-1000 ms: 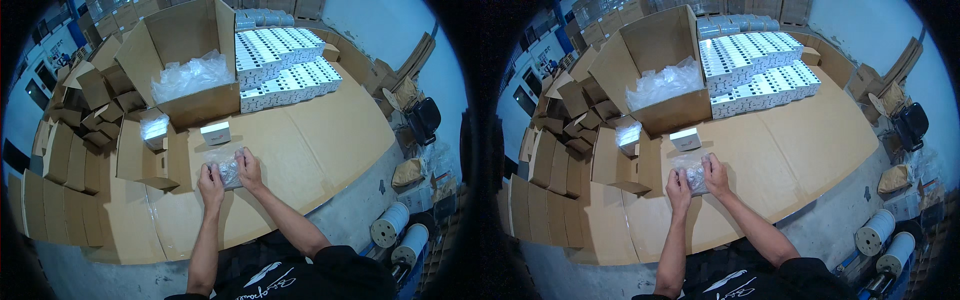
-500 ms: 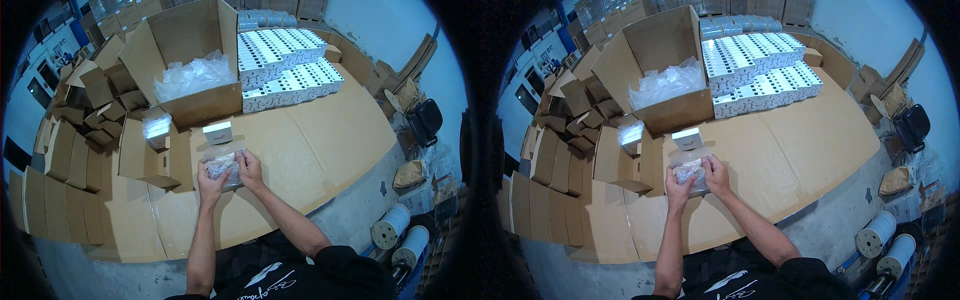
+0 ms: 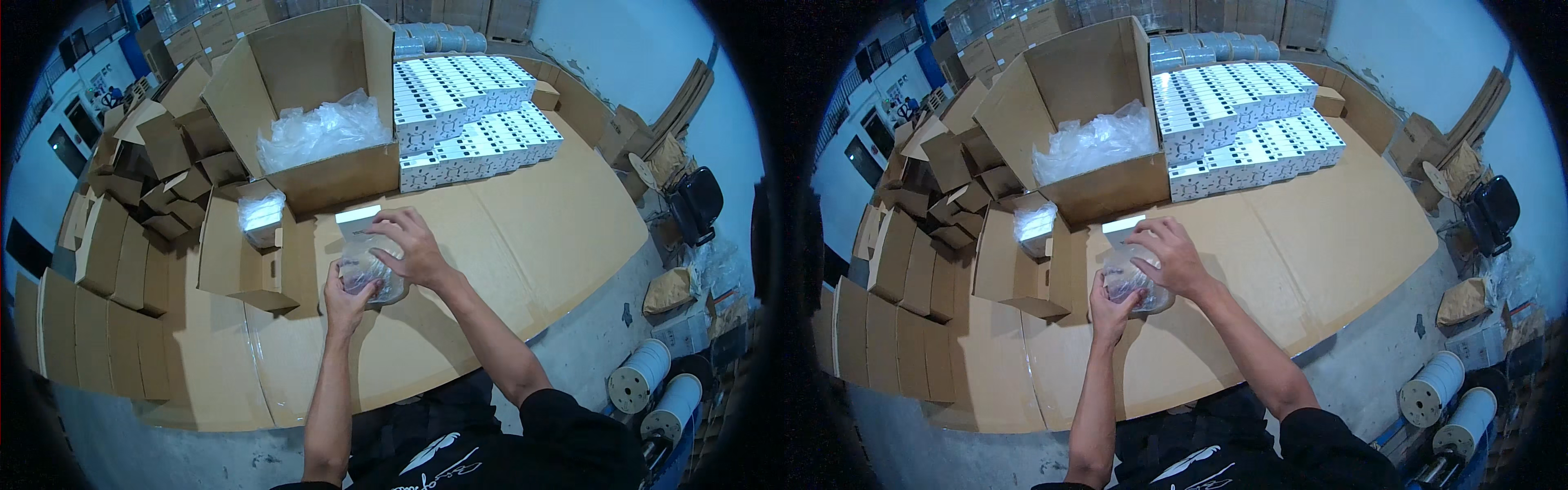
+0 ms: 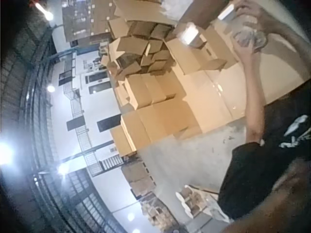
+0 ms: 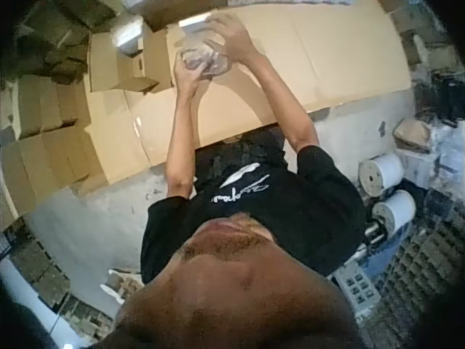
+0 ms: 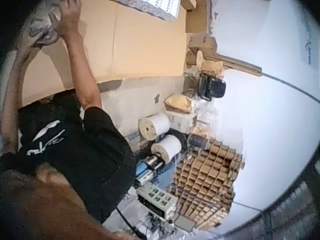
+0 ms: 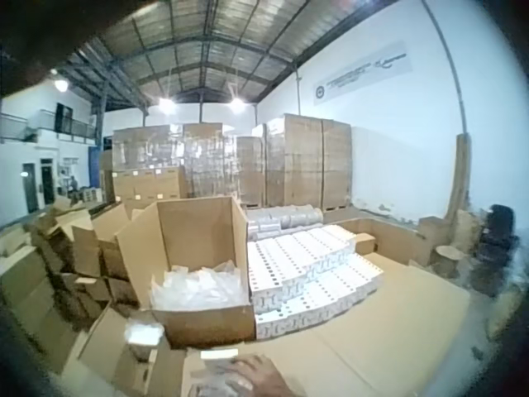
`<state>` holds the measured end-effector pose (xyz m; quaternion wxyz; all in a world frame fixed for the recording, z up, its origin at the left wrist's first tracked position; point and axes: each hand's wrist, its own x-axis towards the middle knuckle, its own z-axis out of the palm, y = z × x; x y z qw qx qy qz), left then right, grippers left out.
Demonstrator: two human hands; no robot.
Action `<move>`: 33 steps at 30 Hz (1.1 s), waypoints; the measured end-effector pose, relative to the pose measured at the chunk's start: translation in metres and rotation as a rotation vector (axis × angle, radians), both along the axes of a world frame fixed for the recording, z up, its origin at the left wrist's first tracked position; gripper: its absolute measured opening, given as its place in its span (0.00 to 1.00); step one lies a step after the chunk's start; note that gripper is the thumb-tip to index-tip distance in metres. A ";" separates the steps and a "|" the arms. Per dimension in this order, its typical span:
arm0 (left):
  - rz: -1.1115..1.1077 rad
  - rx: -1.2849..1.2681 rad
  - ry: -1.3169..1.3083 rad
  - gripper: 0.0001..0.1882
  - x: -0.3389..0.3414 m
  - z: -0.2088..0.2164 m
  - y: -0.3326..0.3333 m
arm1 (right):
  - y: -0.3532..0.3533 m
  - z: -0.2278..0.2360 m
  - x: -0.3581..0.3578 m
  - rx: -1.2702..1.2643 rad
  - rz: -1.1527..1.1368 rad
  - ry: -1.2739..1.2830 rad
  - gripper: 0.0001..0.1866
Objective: Pack small product boxes into plastic bags and then into larger shipping boxes.
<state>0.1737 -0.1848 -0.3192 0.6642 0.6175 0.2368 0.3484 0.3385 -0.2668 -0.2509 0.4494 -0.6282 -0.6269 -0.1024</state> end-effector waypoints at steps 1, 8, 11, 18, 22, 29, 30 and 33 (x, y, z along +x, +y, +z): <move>-0.008 -0.031 0.003 0.30 0.000 0.001 0.000 | 0.003 0.001 0.000 0.001 0.000 0.000 0.19; 0.019 0.018 0.022 0.28 0.001 -0.001 0.002 | 0.013 -0.001 0.002 -0.073 0.099 -0.091 0.13; 0.077 0.109 0.099 0.28 0.002 -0.002 0.002 | 0.017 0.004 0.006 -0.087 0.161 -0.122 0.10; 0.134 0.156 0.172 0.28 0.002 -0.003 0.001 | 0.032 0.026 0.013 -0.447 0.285 -0.182 0.08; 0.134 0.089 0.146 0.30 0.001 -0.012 0.006 | 0.040 0.033 0.013 -0.476 0.401 -0.057 0.10; 0.165 0.236 0.230 0.37 -0.001 0.003 0.000 | 0.060 0.041 0.017 -0.712 0.556 0.188 0.10; 0.158 0.228 0.258 0.37 -0.002 0.002 0.001 | 0.060 0.045 0.015 -0.791 0.554 0.259 0.10; 0.170 0.234 0.275 0.38 -0.004 -0.005 0.006 | 0.063 0.051 0.010 -0.919 0.499 0.372 0.11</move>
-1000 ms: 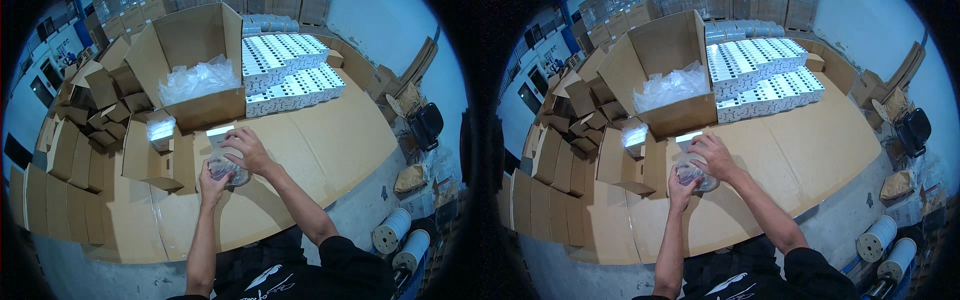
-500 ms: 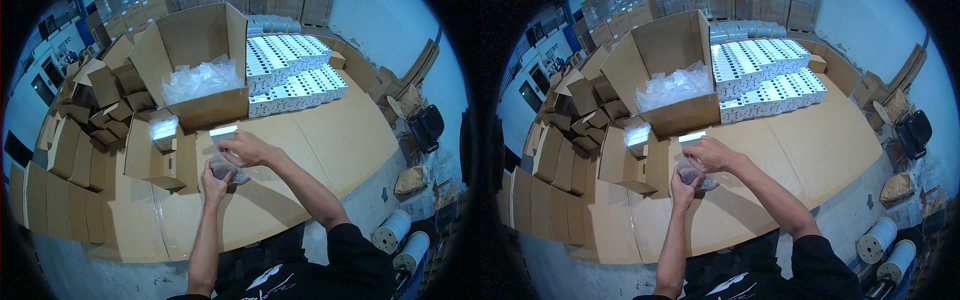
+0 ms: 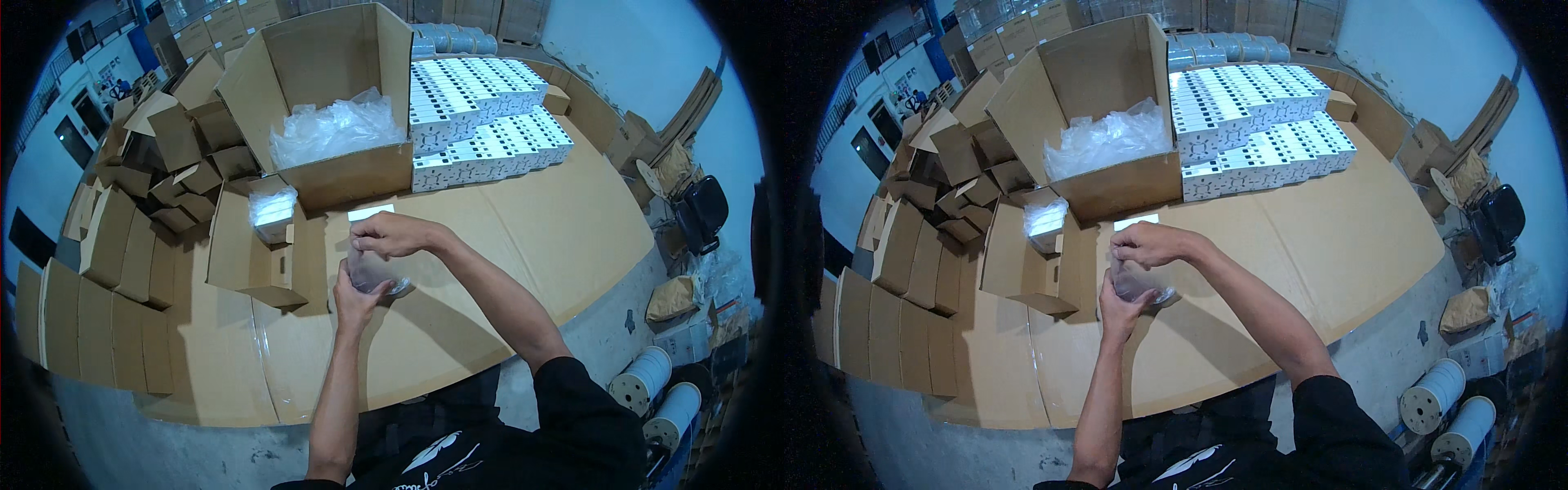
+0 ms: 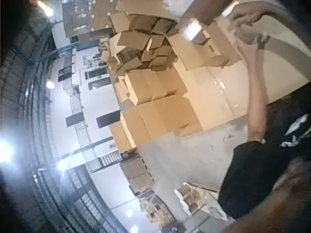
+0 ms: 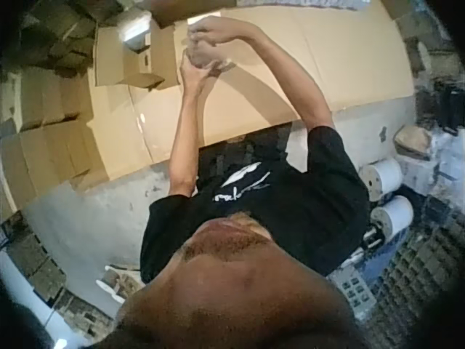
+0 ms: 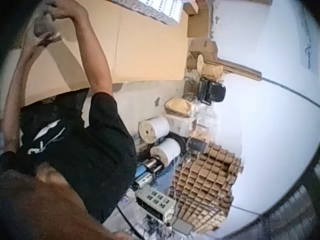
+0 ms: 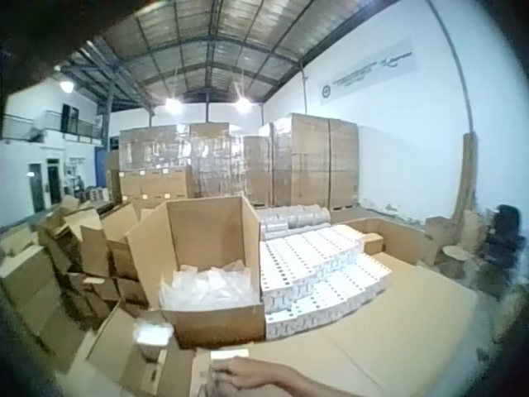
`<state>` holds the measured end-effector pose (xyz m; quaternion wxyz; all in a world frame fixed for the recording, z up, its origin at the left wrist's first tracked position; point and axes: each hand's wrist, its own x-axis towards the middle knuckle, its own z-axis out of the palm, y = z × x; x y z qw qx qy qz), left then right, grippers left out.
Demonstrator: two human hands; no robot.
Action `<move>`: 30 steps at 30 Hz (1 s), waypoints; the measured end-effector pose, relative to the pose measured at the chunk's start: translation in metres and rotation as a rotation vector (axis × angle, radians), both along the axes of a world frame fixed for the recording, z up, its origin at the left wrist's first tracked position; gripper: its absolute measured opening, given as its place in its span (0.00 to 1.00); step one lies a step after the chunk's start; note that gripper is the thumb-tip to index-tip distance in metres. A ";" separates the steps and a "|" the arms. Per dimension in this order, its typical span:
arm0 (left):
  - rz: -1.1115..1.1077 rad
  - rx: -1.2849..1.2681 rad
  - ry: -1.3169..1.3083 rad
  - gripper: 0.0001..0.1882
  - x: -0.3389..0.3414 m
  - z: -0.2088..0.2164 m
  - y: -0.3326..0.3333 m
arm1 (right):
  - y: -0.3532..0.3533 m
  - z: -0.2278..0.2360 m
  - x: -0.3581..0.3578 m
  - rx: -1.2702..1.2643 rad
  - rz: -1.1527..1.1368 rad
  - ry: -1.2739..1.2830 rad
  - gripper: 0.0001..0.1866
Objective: Pack small product boxes into plastic bags and then into larger shipping boxes.
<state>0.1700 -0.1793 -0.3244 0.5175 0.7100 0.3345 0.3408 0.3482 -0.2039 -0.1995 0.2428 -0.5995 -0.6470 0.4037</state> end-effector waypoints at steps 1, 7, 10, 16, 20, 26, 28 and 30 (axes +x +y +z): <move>0.003 0.013 -0.012 0.38 0.002 0.001 0.000 | 0.000 -0.003 0.002 -0.001 -0.003 -0.001 0.11; -0.027 -0.080 -0.014 0.33 0.004 0.012 -0.004 | -0.002 -0.013 0.009 0.430 0.145 -0.094 0.13; -0.048 -0.107 -0.094 0.32 0.002 0.009 -0.003 | 0.001 -0.006 0.003 0.267 0.055 -0.181 0.13; -0.030 -0.155 -0.090 0.32 0.002 0.003 -0.001 | 0.006 -0.014 -0.001 0.365 -0.149 -0.217 0.21; -0.017 -0.144 -0.144 0.33 0.005 0.008 -0.002 | 0.001 -0.028 0.020 0.615 -0.382 0.409 0.18; -0.020 -0.196 -0.157 0.32 0.001 0.000 0.009 | -0.008 -0.079 0.039 0.823 -0.761 0.472 0.13; -0.053 -0.136 -0.201 0.33 0.000 0.002 0.013 | -0.024 -0.095 0.027 0.651 -0.761 0.218 0.16; -0.051 -0.143 -0.191 0.33 0.000 0.008 0.013 | -0.026 -0.103 0.024 0.509 -0.737 0.279 0.20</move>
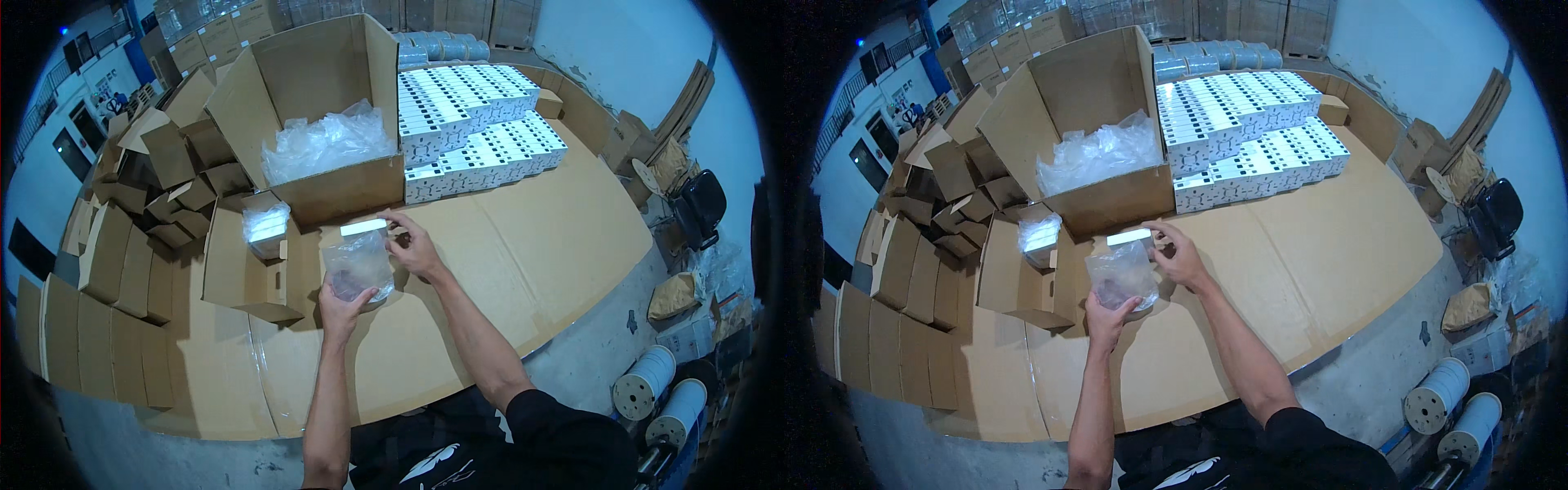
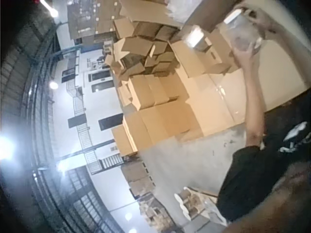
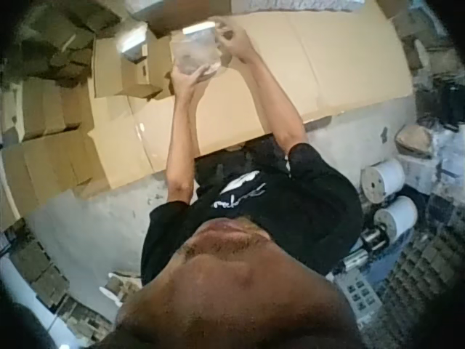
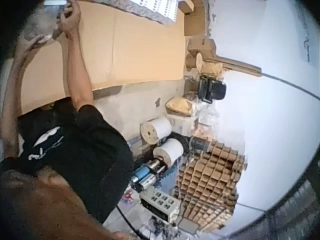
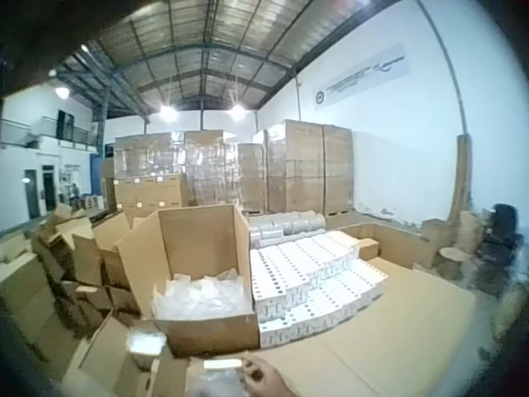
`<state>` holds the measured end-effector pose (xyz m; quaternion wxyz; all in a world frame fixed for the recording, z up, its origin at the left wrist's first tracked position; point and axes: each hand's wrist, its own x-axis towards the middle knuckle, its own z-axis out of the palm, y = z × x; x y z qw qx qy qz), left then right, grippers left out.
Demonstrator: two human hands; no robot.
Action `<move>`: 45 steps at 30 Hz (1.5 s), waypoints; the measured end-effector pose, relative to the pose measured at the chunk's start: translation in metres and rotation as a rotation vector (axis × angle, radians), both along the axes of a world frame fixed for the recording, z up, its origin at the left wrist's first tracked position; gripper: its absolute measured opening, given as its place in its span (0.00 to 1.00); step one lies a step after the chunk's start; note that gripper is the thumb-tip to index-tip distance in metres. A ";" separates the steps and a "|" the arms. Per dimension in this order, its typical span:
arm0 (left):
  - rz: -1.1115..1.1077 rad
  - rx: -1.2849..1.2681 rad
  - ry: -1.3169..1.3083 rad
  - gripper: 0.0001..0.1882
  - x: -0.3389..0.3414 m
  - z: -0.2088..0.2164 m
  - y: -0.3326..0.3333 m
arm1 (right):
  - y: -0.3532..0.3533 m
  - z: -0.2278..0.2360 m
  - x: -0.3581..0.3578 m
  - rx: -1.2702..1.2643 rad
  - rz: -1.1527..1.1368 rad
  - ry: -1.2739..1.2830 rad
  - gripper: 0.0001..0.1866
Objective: Pack small product boxes into plastic bags and then into larger shipping boxes.
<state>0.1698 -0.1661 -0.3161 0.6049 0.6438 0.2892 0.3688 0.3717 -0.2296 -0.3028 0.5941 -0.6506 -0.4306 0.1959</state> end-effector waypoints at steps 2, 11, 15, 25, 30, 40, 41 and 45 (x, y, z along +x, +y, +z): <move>-0.003 -0.016 0.018 0.33 -0.001 0.005 -0.002 | 0.002 -0.003 -0.006 0.064 0.051 0.027 0.22; -0.214 -0.109 0.062 0.33 -0.009 0.013 0.010 | 0.013 -0.014 0.008 0.332 -0.050 0.222 0.18; -0.196 -0.085 0.102 0.34 -0.013 0.006 0.015 | 0.011 0.001 0.002 0.484 -0.048 0.450 0.16; -0.205 -0.071 0.175 0.36 -0.012 0.013 0.014 | 0.009 -0.006 -0.003 0.519 0.083 0.623 0.12; -0.189 -0.069 0.105 0.35 -0.011 0.011 0.015 | 0.005 -0.008 0.003 0.506 0.126 0.570 0.11; -0.158 -0.008 0.176 0.33 -0.013 0.005 0.017 | -0.001 -0.003 0.004 0.484 0.231 0.631 0.11; -0.160 -0.008 0.175 0.33 -0.012 0.006 0.016 | -0.002 -0.002 0.005 0.484 0.230 0.630 0.11; -0.158 -0.019 0.190 0.32 -0.013 0.011 0.013 | -0.003 -0.004 0.007 0.444 0.229 0.617 0.12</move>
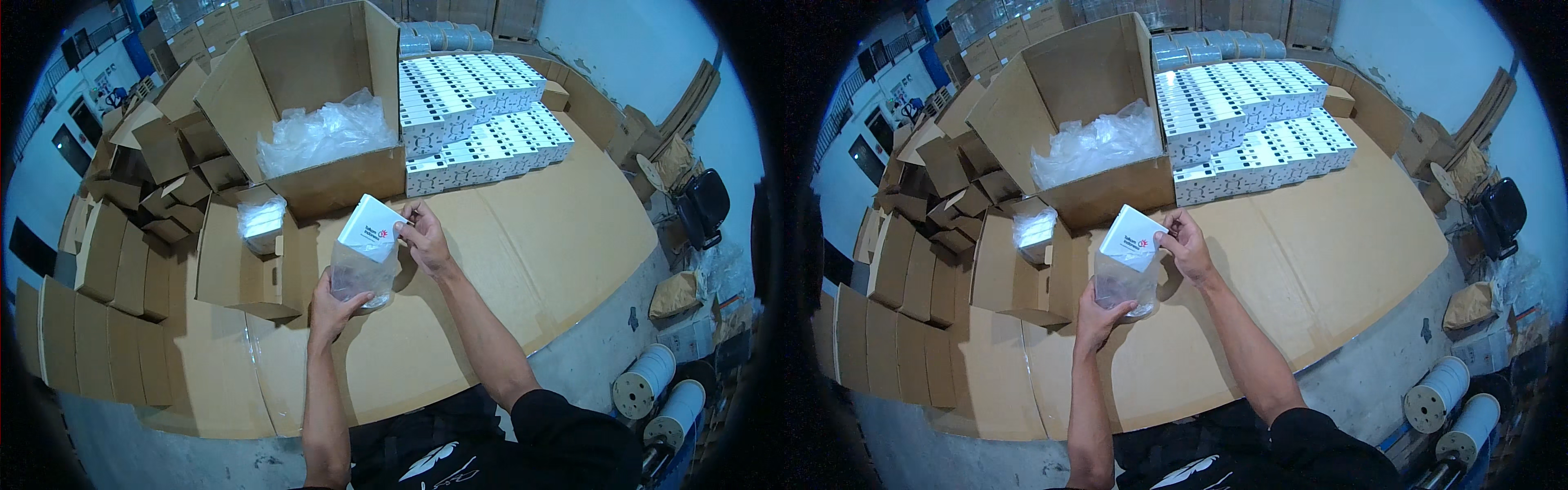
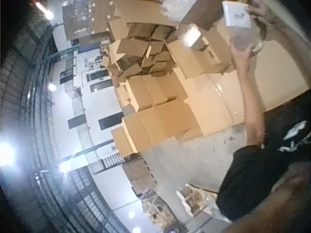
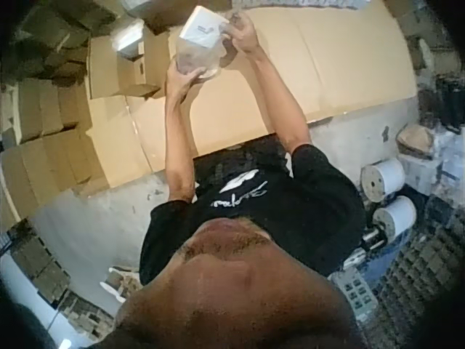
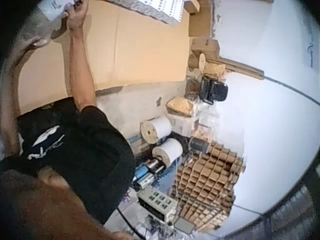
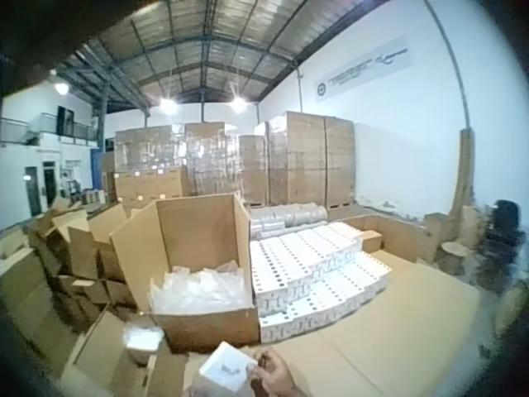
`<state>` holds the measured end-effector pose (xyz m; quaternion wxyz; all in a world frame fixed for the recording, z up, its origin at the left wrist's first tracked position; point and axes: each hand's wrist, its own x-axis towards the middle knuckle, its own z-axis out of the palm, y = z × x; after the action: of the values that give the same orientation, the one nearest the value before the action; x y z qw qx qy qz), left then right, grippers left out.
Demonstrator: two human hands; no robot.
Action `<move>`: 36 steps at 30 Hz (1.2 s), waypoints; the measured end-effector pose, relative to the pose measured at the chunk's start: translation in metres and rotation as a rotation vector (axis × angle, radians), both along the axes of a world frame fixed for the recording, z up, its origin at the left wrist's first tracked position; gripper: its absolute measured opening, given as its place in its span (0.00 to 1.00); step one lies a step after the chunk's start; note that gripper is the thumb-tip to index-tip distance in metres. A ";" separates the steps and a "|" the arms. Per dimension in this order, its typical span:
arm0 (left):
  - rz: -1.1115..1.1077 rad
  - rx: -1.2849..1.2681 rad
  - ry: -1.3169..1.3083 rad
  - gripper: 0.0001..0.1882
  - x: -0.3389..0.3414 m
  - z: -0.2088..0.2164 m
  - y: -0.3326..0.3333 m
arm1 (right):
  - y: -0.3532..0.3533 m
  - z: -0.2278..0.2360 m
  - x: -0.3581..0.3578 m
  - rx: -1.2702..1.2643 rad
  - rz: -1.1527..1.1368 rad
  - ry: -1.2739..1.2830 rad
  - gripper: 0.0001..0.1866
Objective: Pack small product boxes into plastic bags and then into larger shipping boxes.
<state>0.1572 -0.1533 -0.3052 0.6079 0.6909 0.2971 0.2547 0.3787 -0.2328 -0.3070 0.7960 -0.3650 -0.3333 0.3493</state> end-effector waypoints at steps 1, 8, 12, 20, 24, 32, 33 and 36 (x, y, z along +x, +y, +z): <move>0.002 0.012 -0.001 0.32 0.000 0.000 0.000 | 0.001 0.000 0.000 -0.018 -0.009 -0.012 0.12; -0.024 0.021 -0.004 0.31 0.001 -0.001 0.001 | 0.004 -0.002 -0.001 -0.029 -0.035 -0.079 0.13; -0.004 -0.018 -0.029 0.30 0.001 -0.001 -0.001 | 0.001 -0.002 0.003 0.004 0.035 0.054 0.12; -0.018 0.043 -0.027 0.28 0.001 -0.001 0.000 | 0.003 0.002 0.002 0.061 0.044 0.183 0.12; -0.018 0.036 0.001 0.29 0.001 -0.001 0.000 | 0.007 -0.001 -0.002 0.035 0.030 0.078 0.12; 0.000 0.006 -0.042 0.31 0.002 0.000 -0.001 | 0.008 -0.013 -0.002 -0.184 0.012 -0.179 0.10; -0.006 -0.001 -0.045 0.32 0.002 -0.002 0.001 | 0.009 -0.013 -0.003 -0.195 0.033 -0.154 0.09; -0.021 -0.004 -0.050 0.31 0.003 -0.003 0.001 | 0.010 -0.013 -0.006 -0.193 0.041 -0.138 0.07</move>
<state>0.1599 -0.1520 -0.3083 0.6190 0.6863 0.2750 0.2648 0.3724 -0.2226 -0.3201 0.7250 -0.4563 -0.3596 0.3699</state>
